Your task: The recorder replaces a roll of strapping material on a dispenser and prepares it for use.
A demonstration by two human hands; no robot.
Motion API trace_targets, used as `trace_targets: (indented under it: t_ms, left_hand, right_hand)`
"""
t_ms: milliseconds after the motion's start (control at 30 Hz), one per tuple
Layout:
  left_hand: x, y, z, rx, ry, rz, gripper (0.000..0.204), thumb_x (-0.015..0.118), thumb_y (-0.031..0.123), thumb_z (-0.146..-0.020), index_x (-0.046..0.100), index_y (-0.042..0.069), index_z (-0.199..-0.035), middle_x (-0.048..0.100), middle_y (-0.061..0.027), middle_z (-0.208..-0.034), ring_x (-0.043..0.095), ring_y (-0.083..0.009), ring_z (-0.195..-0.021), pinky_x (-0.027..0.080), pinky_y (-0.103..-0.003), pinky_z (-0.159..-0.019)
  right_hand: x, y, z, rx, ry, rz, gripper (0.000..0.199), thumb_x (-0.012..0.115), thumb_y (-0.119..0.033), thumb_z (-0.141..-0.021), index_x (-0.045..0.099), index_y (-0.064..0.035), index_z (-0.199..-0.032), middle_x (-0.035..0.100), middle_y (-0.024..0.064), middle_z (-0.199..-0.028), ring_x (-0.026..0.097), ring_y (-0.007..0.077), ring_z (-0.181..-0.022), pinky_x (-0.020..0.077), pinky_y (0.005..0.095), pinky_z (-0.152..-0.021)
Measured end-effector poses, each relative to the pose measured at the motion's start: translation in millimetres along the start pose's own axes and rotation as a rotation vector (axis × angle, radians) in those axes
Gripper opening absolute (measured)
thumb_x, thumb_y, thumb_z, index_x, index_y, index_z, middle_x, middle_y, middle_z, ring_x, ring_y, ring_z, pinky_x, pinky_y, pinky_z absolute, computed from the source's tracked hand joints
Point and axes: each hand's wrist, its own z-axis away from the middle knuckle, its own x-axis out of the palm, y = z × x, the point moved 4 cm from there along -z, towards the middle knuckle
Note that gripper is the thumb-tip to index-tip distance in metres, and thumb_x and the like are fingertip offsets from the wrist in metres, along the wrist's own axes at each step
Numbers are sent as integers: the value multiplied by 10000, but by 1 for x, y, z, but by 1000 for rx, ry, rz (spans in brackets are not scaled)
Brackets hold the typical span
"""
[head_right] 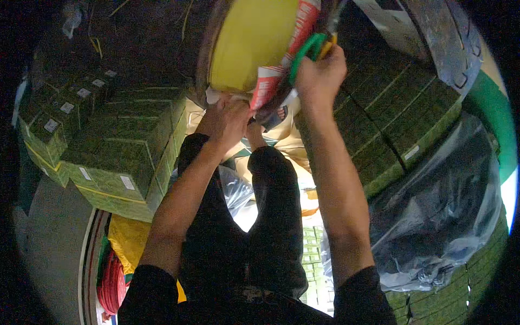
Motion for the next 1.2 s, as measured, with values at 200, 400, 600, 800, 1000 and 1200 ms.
trace_targets:
  t_ms: [200,400,600,800,1000,1200]
  left_hand:
    - [3,35,-23,9,-28,-64,235,667,312,-865,605,90,-820,602,-84,-791,577,-272,-856,349,-489,-867]
    - [6,54,-67,33,20,-107,261,635,322,-881,629,100,-744,627,-96,-706,613,-266,-765,405,-476,-778]
    - [-17,94,-6,278,-95,129,173,619,227,-863,668,74,-798,625,-102,-599,681,-254,-592,524,-380,-431]
    - [-67,43,82,-528,-779,-190,309,684,268,-850,615,33,-1039,643,-212,-977,637,-375,-990,512,-493,-836]
    - [-54,99,-96,-82,-2,106,443,677,311,-885,531,-2,-1162,588,-198,-1047,598,-377,-993,499,-454,-847]
    - [-13,117,-169,-342,115,249,328,565,337,-964,591,14,-1017,629,-203,-936,630,-427,-850,500,-523,-707]
  right_hand:
    - [-53,28,-46,390,91,85,229,761,-50,-753,629,20,-927,585,14,-775,523,141,-682,420,324,-633]
    - [-55,7,-49,100,47,451,341,741,-228,-829,583,42,-963,647,149,-822,626,313,-749,490,423,-702]
    - [-59,30,-44,-35,121,463,494,716,-310,-818,519,77,-1053,653,304,-990,642,462,-967,505,474,-838]
    - [-69,37,-108,-98,82,436,284,725,-233,-856,586,13,-824,599,61,-676,555,143,-609,442,354,-577]
    - [-67,31,-90,-31,81,378,329,760,-283,-857,594,-6,-791,560,9,-656,507,85,-626,417,327,-563]
    - [-60,34,-80,205,11,-174,384,781,-353,-844,604,-14,-802,578,-13,-675,505,93,-608,410,288,-560]
